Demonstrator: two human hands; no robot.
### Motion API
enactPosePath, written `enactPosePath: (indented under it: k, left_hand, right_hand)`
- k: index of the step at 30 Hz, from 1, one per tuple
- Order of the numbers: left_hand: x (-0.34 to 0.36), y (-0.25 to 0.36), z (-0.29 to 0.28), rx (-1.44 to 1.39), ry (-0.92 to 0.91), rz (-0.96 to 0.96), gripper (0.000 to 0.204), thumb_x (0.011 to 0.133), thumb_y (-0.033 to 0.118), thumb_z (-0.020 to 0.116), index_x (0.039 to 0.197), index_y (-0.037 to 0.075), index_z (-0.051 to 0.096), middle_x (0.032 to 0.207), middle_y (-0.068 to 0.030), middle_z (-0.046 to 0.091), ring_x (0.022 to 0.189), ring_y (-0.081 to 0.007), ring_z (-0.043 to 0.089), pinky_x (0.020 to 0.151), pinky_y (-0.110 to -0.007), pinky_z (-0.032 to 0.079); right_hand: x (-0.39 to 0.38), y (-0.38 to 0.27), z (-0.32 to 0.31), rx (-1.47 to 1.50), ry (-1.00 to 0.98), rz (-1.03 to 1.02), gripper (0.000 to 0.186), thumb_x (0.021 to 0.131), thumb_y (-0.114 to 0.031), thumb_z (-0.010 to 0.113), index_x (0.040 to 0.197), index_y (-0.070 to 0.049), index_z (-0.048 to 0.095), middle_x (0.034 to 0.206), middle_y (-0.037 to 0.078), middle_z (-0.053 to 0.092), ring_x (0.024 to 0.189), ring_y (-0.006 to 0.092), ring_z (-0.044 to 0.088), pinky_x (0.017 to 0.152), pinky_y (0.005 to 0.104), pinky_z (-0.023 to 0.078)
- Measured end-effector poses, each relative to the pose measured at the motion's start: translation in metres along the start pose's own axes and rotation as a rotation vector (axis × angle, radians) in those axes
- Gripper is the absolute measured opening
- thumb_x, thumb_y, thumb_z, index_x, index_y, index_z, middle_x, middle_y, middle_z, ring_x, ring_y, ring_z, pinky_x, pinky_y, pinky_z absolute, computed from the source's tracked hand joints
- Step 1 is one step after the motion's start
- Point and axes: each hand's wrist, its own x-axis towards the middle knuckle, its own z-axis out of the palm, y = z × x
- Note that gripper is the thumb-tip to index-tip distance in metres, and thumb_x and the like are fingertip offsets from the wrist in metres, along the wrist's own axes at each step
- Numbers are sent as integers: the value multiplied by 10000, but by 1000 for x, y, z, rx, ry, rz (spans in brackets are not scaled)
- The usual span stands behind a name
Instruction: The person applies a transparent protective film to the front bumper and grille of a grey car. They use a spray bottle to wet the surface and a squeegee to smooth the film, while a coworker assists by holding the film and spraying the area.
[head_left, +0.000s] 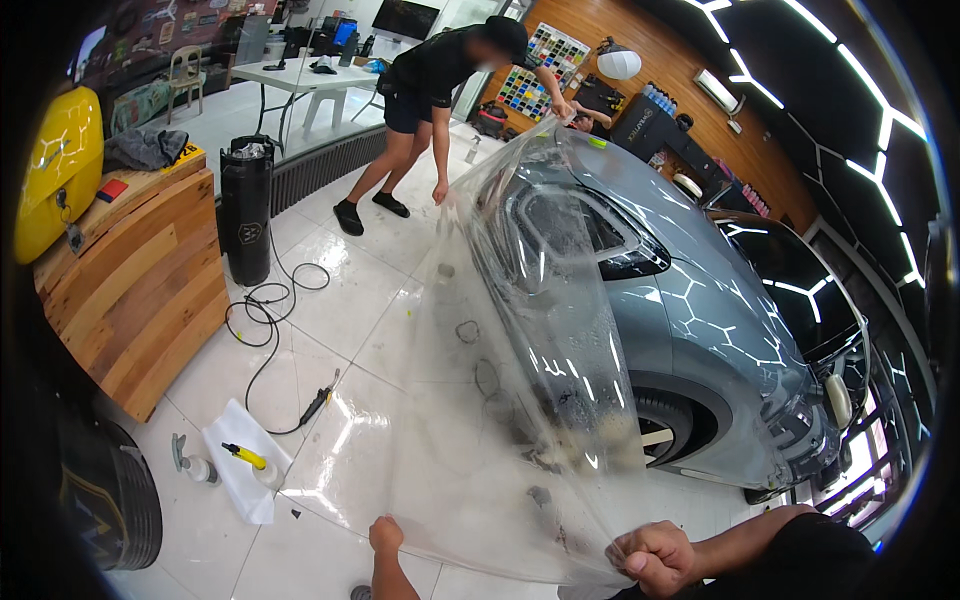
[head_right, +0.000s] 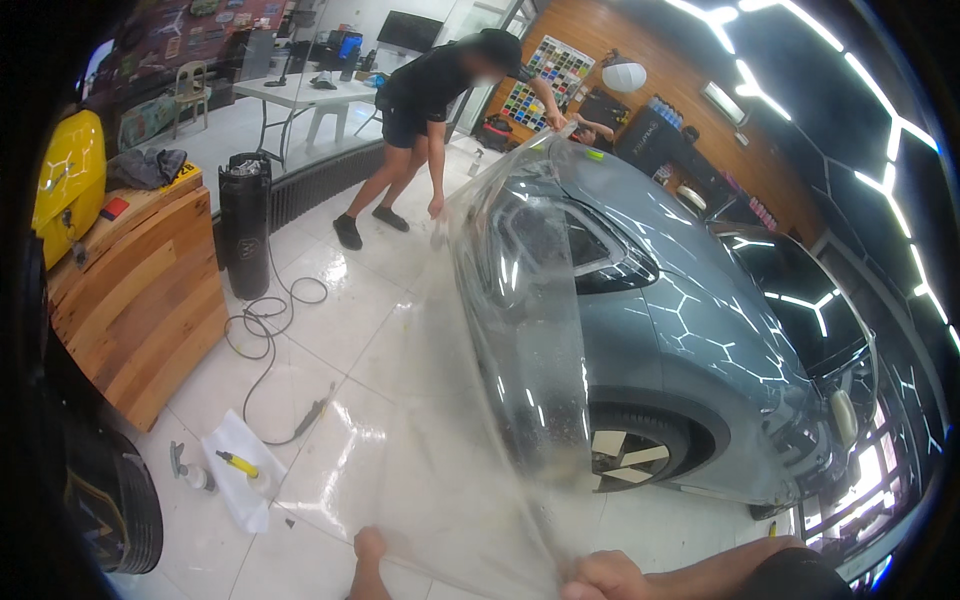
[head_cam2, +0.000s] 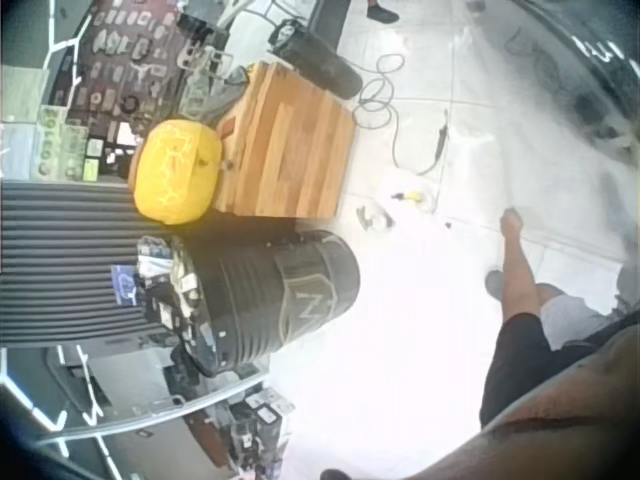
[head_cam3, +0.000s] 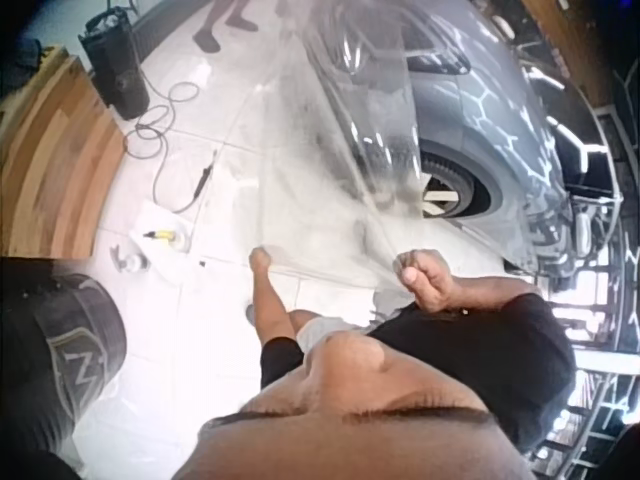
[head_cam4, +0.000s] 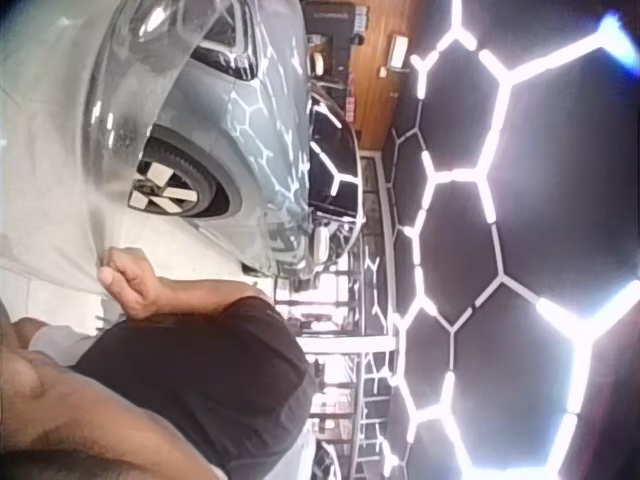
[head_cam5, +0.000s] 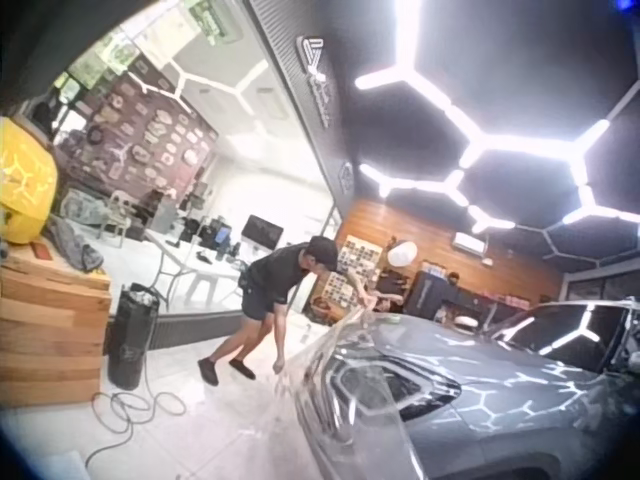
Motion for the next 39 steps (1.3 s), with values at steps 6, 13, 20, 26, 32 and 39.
enactPosePath:
  k: [6, 13, 20, 26, 32, 39]
  left_hand:
    - [-14, 0, -17, 55, -2, 24, 401, 974, 286, 381, 952, -19, 642, 982, -255, 657, 975, -412, 624, 844, -478, 504]
    - [-57, 28, -51, 125, -22, -47, 360, 972, 266, 406, 947, 4, 650, 985, -200, 670, 971, -376, 637, 831, -453, 520]
    - [-35, -2, -39, 197, -14, -1, 373, 977, 272, 400, 934, -1, 650, 984, -208, 670, 970, -381, 635, 827, -450, 520]
    - [-31, 7, -34, 89, 23, -51, 405, 982, 293, 380, 939, -10, 646, 978, -221, 668, 964, -385, 634, 830, -460, 514]
    - [-37, 39, -22, 71, -1, -46, 408, 983, 304, 379, 947, -6, 642, 979, -219, 668, 956, -382, 637, 822, -460, 516]
    - [-36, 43, 15, 101, 37, -109, 321, 963, 247, 439, 917, 0, 638, 962, -210, 665, 950, -371, 641, 798, -444, 521]
  right_hand:
    - [11, -14, 4, -4, -47, -144, 297, 978, -157, 453, 709, -57, 379, 548, 39, 388, 446, 186, 350, 451, 328, 297]
    - [17, -28, 13, 68, -184, -258, 259, 966, -115, 457, 724, -32, 419, 559, 58, 409, 445, 212, 398, 447, 338, 322]
    - [26, -33, 15, 56, -185, -275, 256, 962, -114, 472, 726, -29, 421, 562, 69, 406, 455, 222, 398, 454, 347, 316]
    - [32, -29, 1, -25, -105, -226, 269, 948, -123, 510, 710, -44, 414, 554, 71, 396, 441, 242, 391, 445, 363, 303]
    - [26, -26, -27, -79, -67, -218, 280, 934, -110, 522, 685, -54, 409, 538, 80, 392, 423, 266, 399, 431, 380, 296]
    - [3, -16, -68, -134, -94, -208, 284, 917, -94, 535, 663, -51, 415, 538, 96, 405, 423, 301, 430, 428, 398, 303]
